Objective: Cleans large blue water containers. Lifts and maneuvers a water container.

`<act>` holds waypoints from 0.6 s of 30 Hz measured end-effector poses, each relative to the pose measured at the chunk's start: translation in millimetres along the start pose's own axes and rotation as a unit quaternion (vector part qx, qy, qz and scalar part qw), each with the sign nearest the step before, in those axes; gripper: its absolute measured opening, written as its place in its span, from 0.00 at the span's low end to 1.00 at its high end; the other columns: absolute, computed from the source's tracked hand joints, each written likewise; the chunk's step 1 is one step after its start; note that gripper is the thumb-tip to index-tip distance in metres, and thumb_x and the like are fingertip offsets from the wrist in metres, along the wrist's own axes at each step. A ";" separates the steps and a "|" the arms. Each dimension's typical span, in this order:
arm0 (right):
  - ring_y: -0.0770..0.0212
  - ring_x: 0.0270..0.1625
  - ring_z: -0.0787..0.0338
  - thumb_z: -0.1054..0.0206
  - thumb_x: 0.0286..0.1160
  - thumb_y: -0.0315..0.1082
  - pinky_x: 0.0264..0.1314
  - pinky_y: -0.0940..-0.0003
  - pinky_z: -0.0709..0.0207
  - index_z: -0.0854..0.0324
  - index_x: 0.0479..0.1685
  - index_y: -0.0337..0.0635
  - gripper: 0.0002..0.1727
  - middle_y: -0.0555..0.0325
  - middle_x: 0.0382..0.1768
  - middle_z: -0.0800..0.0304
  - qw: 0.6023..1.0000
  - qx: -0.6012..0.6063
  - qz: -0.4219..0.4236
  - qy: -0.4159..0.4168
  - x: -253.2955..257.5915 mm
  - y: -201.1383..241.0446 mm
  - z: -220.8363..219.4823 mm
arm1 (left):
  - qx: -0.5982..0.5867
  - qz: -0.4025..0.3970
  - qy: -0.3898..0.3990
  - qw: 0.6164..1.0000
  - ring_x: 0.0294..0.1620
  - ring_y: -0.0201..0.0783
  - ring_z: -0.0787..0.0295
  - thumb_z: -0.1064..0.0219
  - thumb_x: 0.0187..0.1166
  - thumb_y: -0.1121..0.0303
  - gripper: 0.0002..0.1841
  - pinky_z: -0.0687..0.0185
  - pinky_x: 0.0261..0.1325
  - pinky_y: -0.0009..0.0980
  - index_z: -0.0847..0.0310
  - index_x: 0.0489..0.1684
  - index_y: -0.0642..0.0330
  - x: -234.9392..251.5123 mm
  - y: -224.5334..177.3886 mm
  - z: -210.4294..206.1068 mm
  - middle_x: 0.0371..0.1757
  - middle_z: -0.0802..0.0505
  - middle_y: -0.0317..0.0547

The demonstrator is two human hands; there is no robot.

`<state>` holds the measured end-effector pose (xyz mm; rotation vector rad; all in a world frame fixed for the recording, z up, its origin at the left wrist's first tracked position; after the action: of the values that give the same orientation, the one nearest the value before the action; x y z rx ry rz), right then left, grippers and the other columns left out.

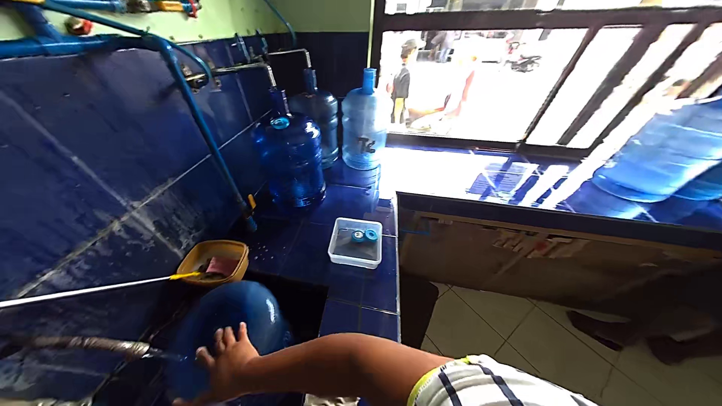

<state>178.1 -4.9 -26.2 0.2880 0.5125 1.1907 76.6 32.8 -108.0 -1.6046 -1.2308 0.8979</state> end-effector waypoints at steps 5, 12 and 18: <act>0.29 0.91 0.47 0.11 0.53 0.49 0.90 0.28 0.56 0.43 0.94 0.61 0.60 0.26 0.90 0.51 0.966 -0.109 0.207 0.108 -38.5 -12.4 12.1 | -0.026 0.014 0.019 0.999 0.81 0.35 0.27 0.79 0.91 0.40 0.39 0.28 0.81 0.42 0.48 0.90 0.57 5.3 -6.9 24.8 0.83 0.25 0.46; 0.34 0.94 0.53 0.27 0.69 0.65 0.88 0.20 0.69 0.50 0.96 0.53 0.56 0.34 0.92 0.51 0.991 -0.061 0.104 0.058 -16.2 -21.9 10.8 | 0.069 0.131 -0.087 0.985 0.77 0.50 0.25 0.72 0.92 0.39 0.38 0.26 0.74 0.55 0.43 0.89 0.58 -12.3 84.7 35.4 0.82 0.24 0.59; 0.28 0.91 0.47 0.16 0.63 0.49 0.90 0.31 0.52 0.46 0.95 0.57 0.56 0.26 0.91 0.54 0.966 -0.105 0.180 0.153 -30.4 -9.8 22.5 | -0.011 0.075 -0.025 0.997 0.80 0.41 0.25 0.74 0.93 0.41 0.37 0.27 0.80 0.47 0.41 0.88 0.57 10.5 19.6 28.9 0.81 0.22 0.50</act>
<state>189.4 -35.5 -4.8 0.0107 0.6110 1.6457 58.9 47.3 -136.4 -1.7188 -1.1698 1.0260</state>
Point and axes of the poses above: each hand's wrist, its own x-axis towards the middle knuckle, its own z-axis out of the back of the hand, y = z × x, the point moved 5 cm from there along x, towards the middle knuckle
